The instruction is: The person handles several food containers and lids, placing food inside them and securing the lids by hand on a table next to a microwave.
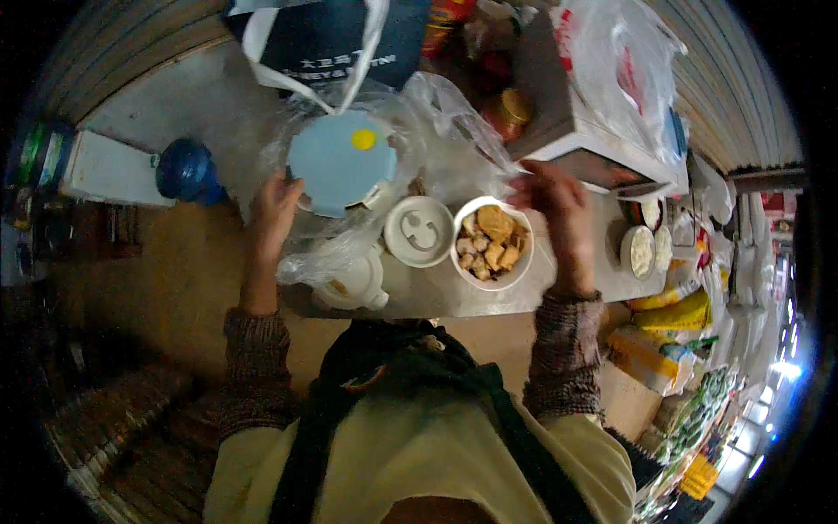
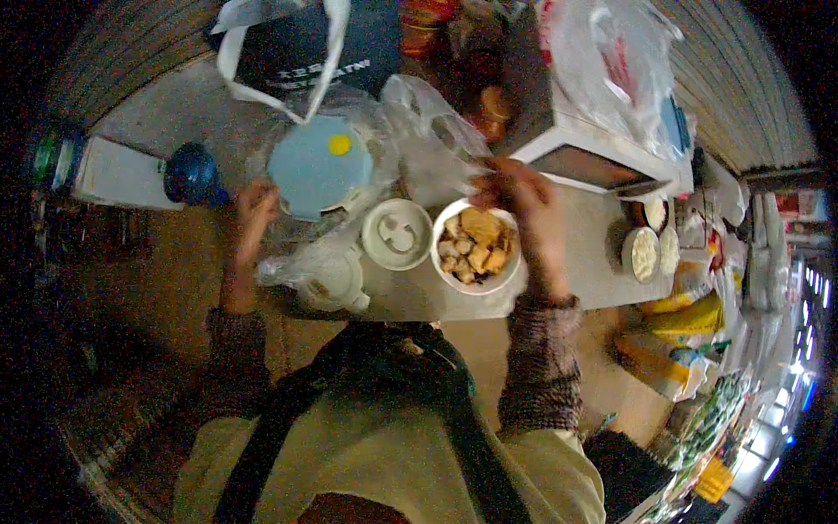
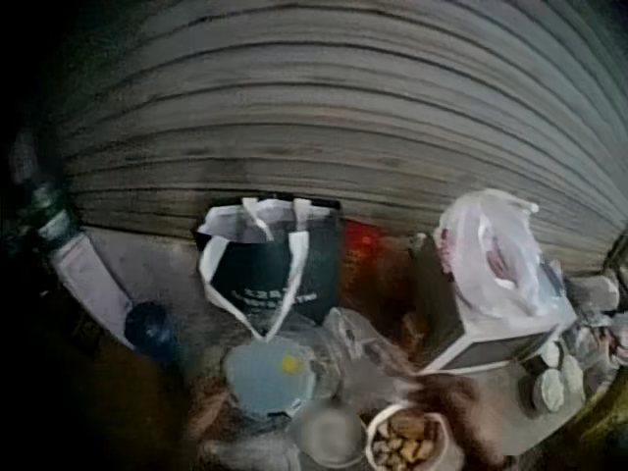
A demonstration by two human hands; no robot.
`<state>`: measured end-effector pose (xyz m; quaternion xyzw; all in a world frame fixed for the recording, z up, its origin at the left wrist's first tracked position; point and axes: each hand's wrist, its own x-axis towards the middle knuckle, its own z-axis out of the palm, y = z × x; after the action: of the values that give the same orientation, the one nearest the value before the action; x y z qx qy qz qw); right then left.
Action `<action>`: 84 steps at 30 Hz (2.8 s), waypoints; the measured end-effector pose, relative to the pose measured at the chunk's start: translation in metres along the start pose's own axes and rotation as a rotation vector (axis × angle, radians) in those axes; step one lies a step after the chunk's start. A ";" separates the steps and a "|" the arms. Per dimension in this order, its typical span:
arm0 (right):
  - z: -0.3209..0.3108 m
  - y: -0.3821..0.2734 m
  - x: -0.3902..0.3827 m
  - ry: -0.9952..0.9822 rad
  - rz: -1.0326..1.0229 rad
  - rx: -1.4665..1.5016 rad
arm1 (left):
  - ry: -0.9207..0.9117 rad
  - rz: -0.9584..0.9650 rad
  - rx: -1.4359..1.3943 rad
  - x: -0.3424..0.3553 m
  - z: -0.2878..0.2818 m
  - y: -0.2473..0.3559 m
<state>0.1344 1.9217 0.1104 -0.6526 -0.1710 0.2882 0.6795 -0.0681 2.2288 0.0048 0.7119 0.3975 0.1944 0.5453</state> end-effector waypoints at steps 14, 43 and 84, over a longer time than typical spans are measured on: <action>-0.134 0.203 -0.053 0.277 0.246 0.137 | -0.590 -0.472 -0.454 -0.177 0.230 -0.044; -0.061 0.183 -0.086 -0.061 -0.100 -0.274 | 0.204 0.517 0.664 -0.090 0.156 -0.024; 0.003 0.149 -0.108 -0.011 -0.001 -0.609 | -0.102 0.384 0.349 -0.169 0.142 -0.005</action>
<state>0.0240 1.8546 -0.0208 -0.8246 -0.2536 0.2272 0.4518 -0.0712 2.0097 -0.0201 0.8665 0.2545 0.1867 0.3867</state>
